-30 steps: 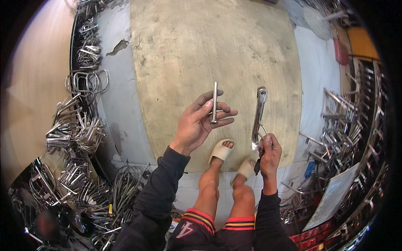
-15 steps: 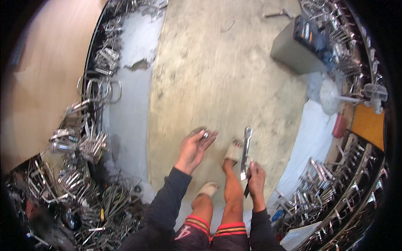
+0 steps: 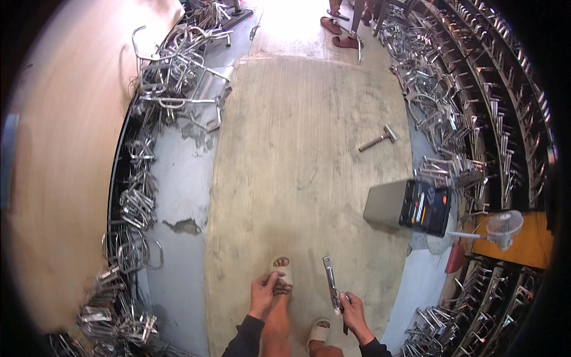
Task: The person picks up various metal parts from a large pile on the floor, examines them, and places them into different piles or onto shelves. The person moves around the workshop, handling multiple items one at a time.
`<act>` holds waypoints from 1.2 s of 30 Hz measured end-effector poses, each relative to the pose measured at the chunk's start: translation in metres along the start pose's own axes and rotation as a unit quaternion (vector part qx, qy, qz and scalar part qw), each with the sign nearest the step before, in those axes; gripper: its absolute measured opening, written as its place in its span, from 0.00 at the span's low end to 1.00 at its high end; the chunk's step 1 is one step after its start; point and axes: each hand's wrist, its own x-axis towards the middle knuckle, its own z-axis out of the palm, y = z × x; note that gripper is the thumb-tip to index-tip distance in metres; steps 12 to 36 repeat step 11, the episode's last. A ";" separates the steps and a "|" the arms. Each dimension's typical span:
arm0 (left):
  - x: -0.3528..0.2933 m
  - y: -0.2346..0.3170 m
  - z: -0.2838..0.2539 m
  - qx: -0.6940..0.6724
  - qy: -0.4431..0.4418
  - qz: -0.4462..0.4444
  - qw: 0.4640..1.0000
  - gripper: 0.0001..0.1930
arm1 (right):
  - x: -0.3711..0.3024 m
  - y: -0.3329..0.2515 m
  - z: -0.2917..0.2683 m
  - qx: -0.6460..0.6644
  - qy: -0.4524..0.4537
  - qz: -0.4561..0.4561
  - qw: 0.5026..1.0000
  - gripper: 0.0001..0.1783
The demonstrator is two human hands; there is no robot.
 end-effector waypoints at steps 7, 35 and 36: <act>0.115 0.227 0.053 0.080 -0.022 0.048 0.995 0.13 | 0.124 -0.206 -0.028 0.099 0.085 0.014 0.991 0.23; 0.204 0.357 0.113 0.126 -0.034 0.068 0.989 0.17 | 0.213 -0.341 -0.067 0.060 0.133 -0.060 0.988 0.24; 0.204 0.357 0.113 0.126 -0.034 0.068 0.989 0.17 | 0.213 -0.341 -0.067 0.060 0.133 -0.060 0.988 0.24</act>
